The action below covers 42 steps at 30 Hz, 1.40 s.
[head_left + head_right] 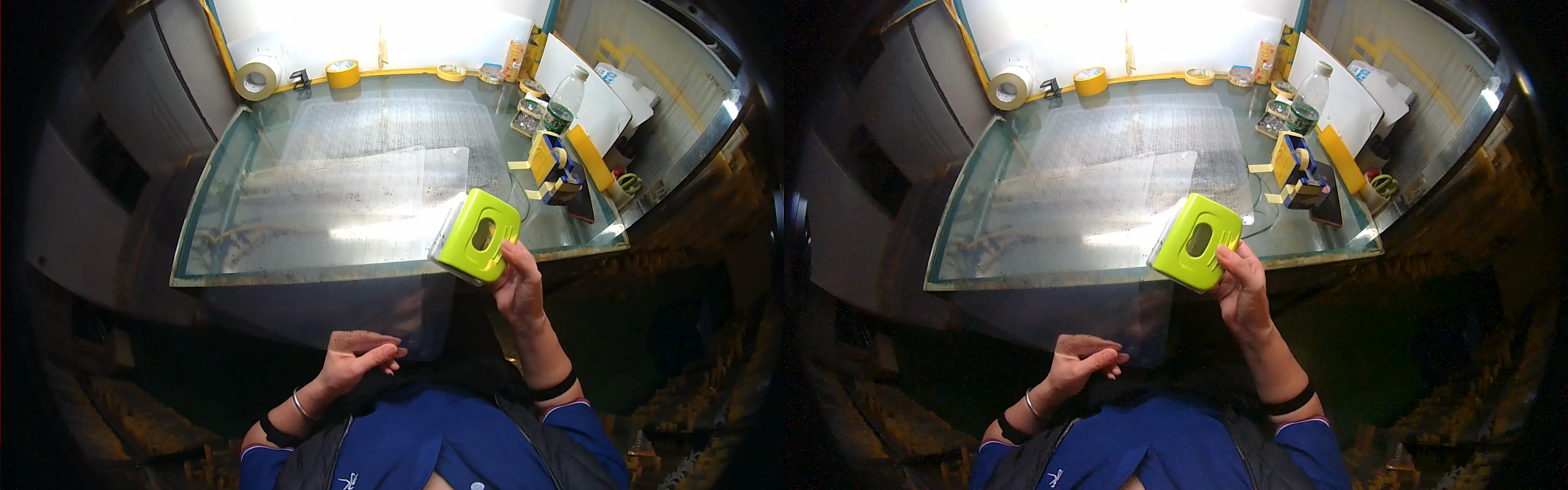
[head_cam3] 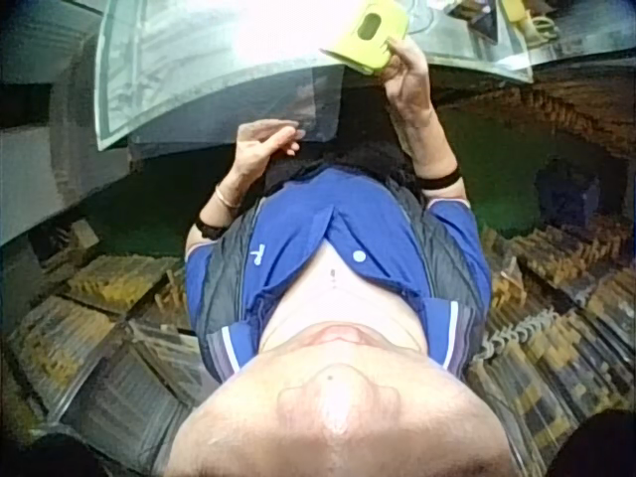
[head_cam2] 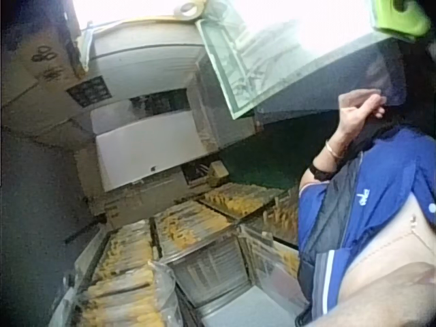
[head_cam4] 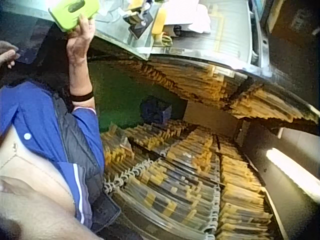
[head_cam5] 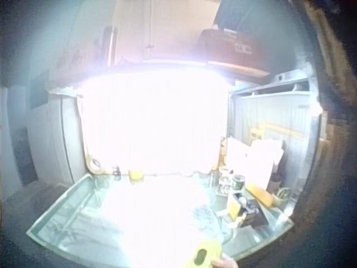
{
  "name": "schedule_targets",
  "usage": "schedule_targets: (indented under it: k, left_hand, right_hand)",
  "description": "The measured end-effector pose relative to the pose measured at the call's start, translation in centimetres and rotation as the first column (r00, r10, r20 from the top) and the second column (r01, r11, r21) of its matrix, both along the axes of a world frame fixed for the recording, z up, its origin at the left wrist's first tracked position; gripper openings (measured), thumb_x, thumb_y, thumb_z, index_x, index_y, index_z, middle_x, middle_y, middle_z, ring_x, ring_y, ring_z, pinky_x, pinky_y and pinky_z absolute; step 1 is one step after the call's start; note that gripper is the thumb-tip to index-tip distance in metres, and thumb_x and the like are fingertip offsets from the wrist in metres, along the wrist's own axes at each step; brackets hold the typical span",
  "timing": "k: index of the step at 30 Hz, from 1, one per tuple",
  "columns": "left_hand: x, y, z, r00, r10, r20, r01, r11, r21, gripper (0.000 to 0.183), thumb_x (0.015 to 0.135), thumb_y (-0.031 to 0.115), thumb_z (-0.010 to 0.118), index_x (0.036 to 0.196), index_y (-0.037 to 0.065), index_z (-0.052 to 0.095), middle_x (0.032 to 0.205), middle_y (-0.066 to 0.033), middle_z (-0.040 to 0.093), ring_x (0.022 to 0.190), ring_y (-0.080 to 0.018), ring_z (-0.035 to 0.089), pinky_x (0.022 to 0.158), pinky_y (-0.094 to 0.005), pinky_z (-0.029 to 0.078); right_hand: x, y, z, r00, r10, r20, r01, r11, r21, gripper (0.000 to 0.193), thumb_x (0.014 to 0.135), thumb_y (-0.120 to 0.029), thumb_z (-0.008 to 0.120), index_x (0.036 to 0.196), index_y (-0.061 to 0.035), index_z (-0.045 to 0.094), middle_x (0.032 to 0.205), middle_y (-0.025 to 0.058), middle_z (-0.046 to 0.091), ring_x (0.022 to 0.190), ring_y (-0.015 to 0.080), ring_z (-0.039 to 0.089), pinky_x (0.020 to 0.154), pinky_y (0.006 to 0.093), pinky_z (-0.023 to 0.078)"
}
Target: The recorder sorts and inspects transparent film sheets on a glass surface, using a yellow magnetic scraper to flatten or clean them.
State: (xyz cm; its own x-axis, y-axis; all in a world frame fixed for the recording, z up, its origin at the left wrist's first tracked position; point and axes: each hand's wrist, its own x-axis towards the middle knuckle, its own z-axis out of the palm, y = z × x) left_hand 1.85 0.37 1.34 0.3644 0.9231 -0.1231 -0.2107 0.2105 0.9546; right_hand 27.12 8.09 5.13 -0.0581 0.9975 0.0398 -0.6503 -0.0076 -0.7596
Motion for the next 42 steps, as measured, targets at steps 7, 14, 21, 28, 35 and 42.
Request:
schedule_targets:
  k: [7, 14, 21, 28, 35, 42]
  left_hand:
    - [-1.7, -2.0, -2.2, 0.987, -0.063, -0.148, 0.075, 0.994, 0.084, 0.010, 0.081, -0.001, 0.058, 0.087, -0.007, 0.063, 0.082, -0.0170, 0.065, 0.066, -0.0191, 0.064, 0.059, -0.0282, 0.055]
    - [-2.5, -2.8, -2.5, 0.980, -0.079, -0.185, 0.105, 0.986, 0.133, 0.010, 0.080, -0.002, 0.059, 0.086, -0.007, 0.064, 0.081, -0.0161, 0.065, 0.066, -0.0184, 0.064, 0.058, -0.0270, 0.055]
    - [-2.5, -3.4, -2.7, 0.983, -0.043, -0.180, 0.056, 0.996, 0.071, 0.009, 0.079, -0.002, 0.060, 0.086, -0.007, 0.064, 0.080, -0.0159, 0.065, 0.065, -0.0184, 0.064, 0.057, -0.0266, 0.054]
    - [-2.5, -3.4, -3.1, 0.983, -0.040, -0.181, 0.054, 0.996, 0.074, 0.010, 0.079, -0.001, 0.060, 0.087, -0.007, 0.064, 0.080, -0.0158, 0.065, 0.065, -0.0179, 0.064, 0.056, -0.0265, 0.054]
    - [-2.3, -3.3, -2.1, 0.971, -0.063, -0.230, 0.077, 0.996, 0.054, 0.010, 0.080, 0.000, 0.060, 0.086, -0.006, 0.065, 0.080, -0.0156, 0.066, 0.063, -0.0173, 0.064, 0.054, -0.0261, 0.054]
    - [-3.0, -3.3, -2.3, 0.977, -0.083, -0.196, 0.098, 0.993, 0.068, 0.009, 0.079, 0.000, 0.060, 0.083, -0.007, 0.065, 0.078, -0.0167, 0.065, 0.061, -0.0168, 0.063, 0.051, -0.0258, 0.053]
  right_hand:
    - [0.9, 1.9, 1.7, 0.997, -0.082, -0.014, 0.082, 0.997, -0.012, 0.050, 0.082, -0.033, 0.057, 0.118, -0.0033, 0.041, 0.107, 0.0085, 0.056, 0.097, 0.0185, 0.057, 0.080, 0.0321, 0.049]
    - [2.0, 4.1, 2.2, 0.977, -0.188, -0.097, 0.189, 0.982, -0.005, 0.057, 0.080, -0.039, 0.059, 0.123, -0.0070, 0.039, 0.112, 0.0114, 0.053, 0.099, 0.0223, 0.057, 0.084, 0.0357, 0.049]
    - [1.9, 4.6, 2.7, 0.981, -0.162, -0.102, 0.164, 0.987, 0.007, 0.056, 0.081, -0.037, 0.057, 0.123, -0.0049, 0.037, 0.112, 0.0118, 0.054, 0.097, 0.0233, 0.059, 0.081, 0.0334, 0.053]
    - [1.6, 4.7, 2.5, 0.984, -0.142, -0.109, 0.144, 0.989, 0.014, 0.056, 0.082, -0.036, 0.057, 0.123, -0.0048, 0.035, 0.111, 0.0120, 0.055, 0.097, 0.0229, 0.059, 0.081, 0.0345, 0.053]
    - [1.5, 4.7, 2.4, 0.984, -0.143, -0.104, 0.145, 0.989, 0.010, 0.053, 0.082, -0.035, 0.058, 0.121, -0.0050, 0.037, 0.110, 0.0107, 0.056, 0.095, 0.0217, 0.060, 0.081, 0.0342, 0.052]
    - [2.2, 4.8, 1.5, 0.976, -0.217, 0.022, 0.216, 0.976, 0.028, 0.047, 0.080, -0.031, 0.059, 0.116, -0.0044, 0.044, 0.105, 0.0118, 0.056, 0.095, 0.0208, 0.059, 0.080, 0.0350, 0.050]
